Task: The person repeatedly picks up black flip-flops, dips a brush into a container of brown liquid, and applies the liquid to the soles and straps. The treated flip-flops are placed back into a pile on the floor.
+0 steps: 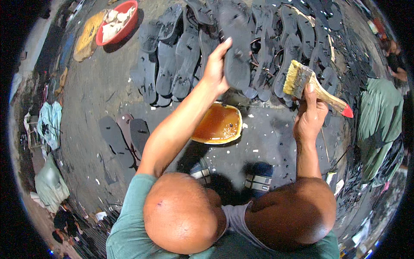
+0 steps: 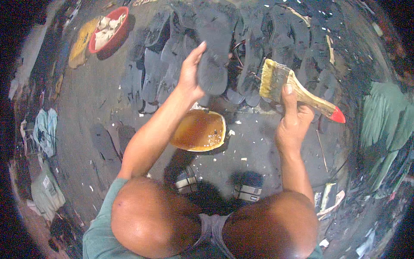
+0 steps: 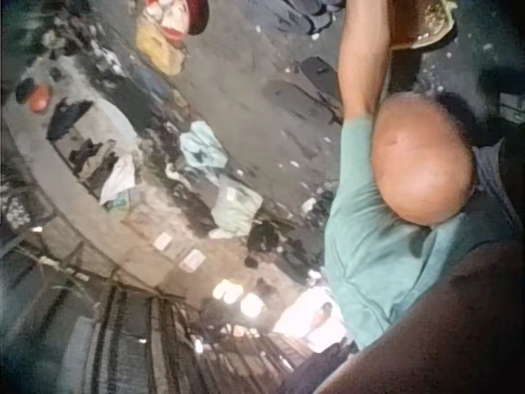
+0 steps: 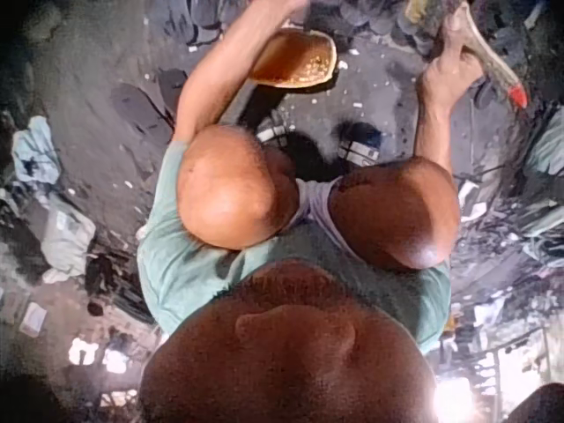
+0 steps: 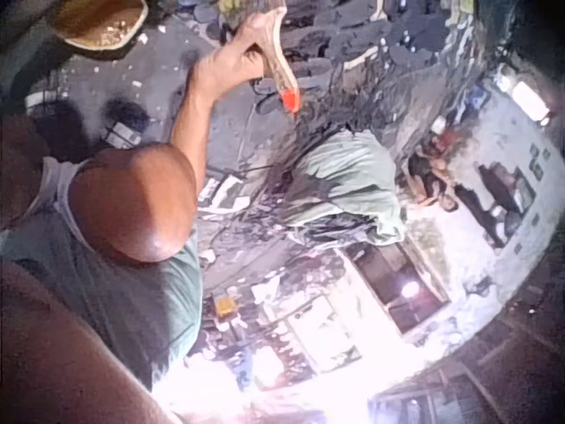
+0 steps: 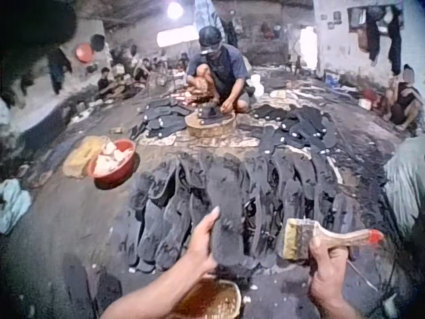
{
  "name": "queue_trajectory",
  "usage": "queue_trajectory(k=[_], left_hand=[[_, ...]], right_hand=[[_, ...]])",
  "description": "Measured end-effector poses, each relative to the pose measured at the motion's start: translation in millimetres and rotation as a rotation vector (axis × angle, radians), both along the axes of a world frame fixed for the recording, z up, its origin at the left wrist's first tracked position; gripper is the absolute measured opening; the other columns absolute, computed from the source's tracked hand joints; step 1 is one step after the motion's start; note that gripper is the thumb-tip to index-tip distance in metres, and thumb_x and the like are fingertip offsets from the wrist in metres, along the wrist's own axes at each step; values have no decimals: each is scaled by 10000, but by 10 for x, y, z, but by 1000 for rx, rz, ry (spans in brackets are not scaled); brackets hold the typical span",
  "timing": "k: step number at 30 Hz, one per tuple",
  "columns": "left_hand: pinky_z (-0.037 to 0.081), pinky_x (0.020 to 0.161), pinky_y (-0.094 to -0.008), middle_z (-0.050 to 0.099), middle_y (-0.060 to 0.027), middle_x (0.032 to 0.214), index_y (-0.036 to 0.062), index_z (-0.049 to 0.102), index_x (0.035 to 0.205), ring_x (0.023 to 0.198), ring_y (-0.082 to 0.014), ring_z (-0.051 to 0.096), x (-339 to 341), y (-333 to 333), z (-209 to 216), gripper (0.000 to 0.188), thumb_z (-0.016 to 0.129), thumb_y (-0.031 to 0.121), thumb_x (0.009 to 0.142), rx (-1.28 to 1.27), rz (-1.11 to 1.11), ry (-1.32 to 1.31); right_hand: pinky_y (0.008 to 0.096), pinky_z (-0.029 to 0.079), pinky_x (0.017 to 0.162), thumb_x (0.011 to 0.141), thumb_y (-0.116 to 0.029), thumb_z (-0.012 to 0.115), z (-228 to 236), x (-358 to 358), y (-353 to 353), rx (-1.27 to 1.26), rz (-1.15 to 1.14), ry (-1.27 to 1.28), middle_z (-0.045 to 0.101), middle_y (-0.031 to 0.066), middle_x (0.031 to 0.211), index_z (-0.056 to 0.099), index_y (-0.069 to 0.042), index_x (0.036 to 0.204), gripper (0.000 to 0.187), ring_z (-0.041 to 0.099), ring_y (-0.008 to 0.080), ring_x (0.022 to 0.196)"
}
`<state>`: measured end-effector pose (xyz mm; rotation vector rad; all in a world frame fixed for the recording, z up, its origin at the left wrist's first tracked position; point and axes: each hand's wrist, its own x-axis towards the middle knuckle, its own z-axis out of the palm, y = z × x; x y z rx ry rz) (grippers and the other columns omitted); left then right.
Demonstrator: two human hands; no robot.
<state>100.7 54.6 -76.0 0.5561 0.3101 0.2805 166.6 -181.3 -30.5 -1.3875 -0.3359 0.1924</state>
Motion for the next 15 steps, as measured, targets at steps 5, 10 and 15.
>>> queue_trajectory(k=[5, 10, 15], left_hand=[[455, 997, -403, 515, -155, 1335, 30, 421, 1368, 1180, -261, 555, -95, -195, -363, 673, 559, 527, 935, 20, 17, 214], [399, 1053, -353, 584, -144, 1294, 1, 517, 1336, 1181, -236, 559, -1143, -374, -166, 587, 637, 411, 934, 396, 211, 493], [407, 1004, -413, 667, -165, 1133, 28, 671, 1120, 1106, -318, 597, -2736, 49, -543, 383, 700, 319, 873, 1460, 791, 1150]], right_hand=[[281, 457, 858, 946, -272, 661, -112, -46, 38, 21, 10, 50, 667, 73, 1061, 652, 60, 1144, 387, 586, 121, 943], [291, 439, 875, 920, -248, 683, -144, -262, 202, -328, 284, -52, 653, 45, 1033, 659, 9, 1106, 318, 565, 125, 939], [450, 341, 1058, 791, -196, 769, -647, -686, 485, -621, 655, -791, 480, 173, 1368, 719, -71, 923, 188, 437, 356, 1253]])
